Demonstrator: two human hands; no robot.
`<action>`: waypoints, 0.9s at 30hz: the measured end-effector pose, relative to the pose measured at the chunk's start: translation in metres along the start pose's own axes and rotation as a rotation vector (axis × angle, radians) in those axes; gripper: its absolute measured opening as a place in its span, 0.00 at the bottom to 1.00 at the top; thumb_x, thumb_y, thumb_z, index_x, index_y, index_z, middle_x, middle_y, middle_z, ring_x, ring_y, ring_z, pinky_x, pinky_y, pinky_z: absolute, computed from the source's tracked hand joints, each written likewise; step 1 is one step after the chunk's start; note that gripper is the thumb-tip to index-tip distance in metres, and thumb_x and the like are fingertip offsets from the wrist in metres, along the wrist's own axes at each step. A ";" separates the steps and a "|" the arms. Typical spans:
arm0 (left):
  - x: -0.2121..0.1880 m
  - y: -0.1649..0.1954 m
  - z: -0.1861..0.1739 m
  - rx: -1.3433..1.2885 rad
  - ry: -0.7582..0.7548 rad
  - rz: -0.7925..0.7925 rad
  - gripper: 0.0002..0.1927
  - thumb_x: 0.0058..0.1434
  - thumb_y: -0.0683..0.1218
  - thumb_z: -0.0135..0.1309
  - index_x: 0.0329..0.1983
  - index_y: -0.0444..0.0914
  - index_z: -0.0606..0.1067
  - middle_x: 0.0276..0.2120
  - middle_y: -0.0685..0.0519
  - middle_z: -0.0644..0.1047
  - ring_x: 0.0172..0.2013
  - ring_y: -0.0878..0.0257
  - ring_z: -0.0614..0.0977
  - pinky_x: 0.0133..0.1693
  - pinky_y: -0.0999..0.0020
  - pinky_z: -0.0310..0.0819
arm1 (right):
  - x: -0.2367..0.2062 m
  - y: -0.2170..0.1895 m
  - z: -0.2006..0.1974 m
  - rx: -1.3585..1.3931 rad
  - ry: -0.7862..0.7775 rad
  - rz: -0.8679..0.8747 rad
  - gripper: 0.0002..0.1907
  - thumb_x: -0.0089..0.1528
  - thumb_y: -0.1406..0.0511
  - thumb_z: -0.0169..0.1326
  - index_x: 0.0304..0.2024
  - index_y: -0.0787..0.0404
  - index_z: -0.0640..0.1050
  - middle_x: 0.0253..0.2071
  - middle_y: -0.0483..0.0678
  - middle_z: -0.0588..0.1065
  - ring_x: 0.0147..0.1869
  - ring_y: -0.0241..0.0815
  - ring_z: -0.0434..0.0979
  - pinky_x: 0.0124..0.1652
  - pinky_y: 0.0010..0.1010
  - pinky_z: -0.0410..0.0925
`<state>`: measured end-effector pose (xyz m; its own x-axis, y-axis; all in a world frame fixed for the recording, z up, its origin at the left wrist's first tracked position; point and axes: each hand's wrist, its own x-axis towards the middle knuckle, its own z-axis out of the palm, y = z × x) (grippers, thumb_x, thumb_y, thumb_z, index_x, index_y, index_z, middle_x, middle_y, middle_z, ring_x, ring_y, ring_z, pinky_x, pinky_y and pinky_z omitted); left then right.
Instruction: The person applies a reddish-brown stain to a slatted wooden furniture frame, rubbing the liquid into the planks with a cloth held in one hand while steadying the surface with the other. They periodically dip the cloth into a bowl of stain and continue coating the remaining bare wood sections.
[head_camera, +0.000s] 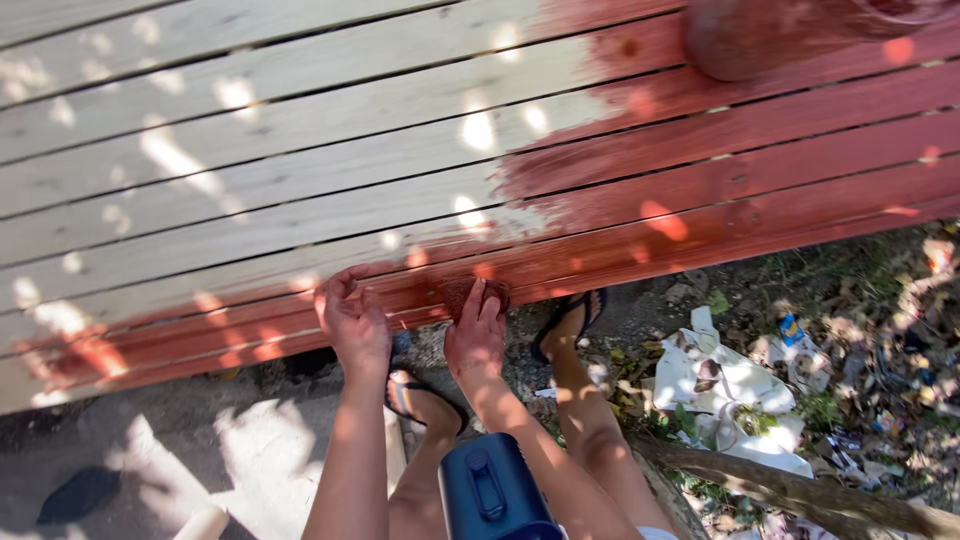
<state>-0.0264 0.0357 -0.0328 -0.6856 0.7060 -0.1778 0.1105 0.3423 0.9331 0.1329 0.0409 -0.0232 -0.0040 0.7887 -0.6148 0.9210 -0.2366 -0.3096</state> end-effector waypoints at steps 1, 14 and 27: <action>0.005 -0.010 -0.027 0.050 0.037 -0.042 0.17 0.58 0.33 0.53 0.50 0.38 0.75 0.49 0.55 0.74 0.47 0.68 0.77 0.44 0.77 0.72 | -0.007 -0.017 0.017 0.012 -0.005 -0.010 0.54 0.60 0.60 0.59 0.77 0.62 0.40 0.68 0.62 0.55 0.67 0.67 0.61 0.63 0.48 0.64; -0.009 -0.060 -0.206 -0.112 0.788 -0.070 0.28 0.52 0.32 0.50 0.57 0.43 0.68 0.53 0.57 0.61 0.43 0.69 0.70 0.34 0.77 0.68 | -0.026 -0.217 0.085 -0.034 -0.327 -0.934 0.43 0.51 0.65 0.61 0.68 0.42 0.61 0.60 0.56 0.69 0.64 0.64 0.71 0.56 0.50 0.68; -0.045 -0.066 -0.052 -0.060 0.743 -0.376 0.28 0.51 0.32 0.50 0.56 0.44 0.72 0.53 0.55 0.60 0.45 0.65 0.67 0.44 0.72 0.70 | 0.090 -0.082 0.014 -0.470 -0.180 -1.301 0.37 0.50 0.61 0.64 0.64 0.38 0.75 0.59 0.52 0.69 0.57 0.57 0.70 0.52 0.51 0.69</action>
<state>-0.0401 -0.0514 -0.0702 -0.9675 -0.0491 -0.2479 -0.2448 0.4250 0.8715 0.0520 0.1238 -0.0634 -0.9642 0.2017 -0.1721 0.2607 0.8397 -0.4764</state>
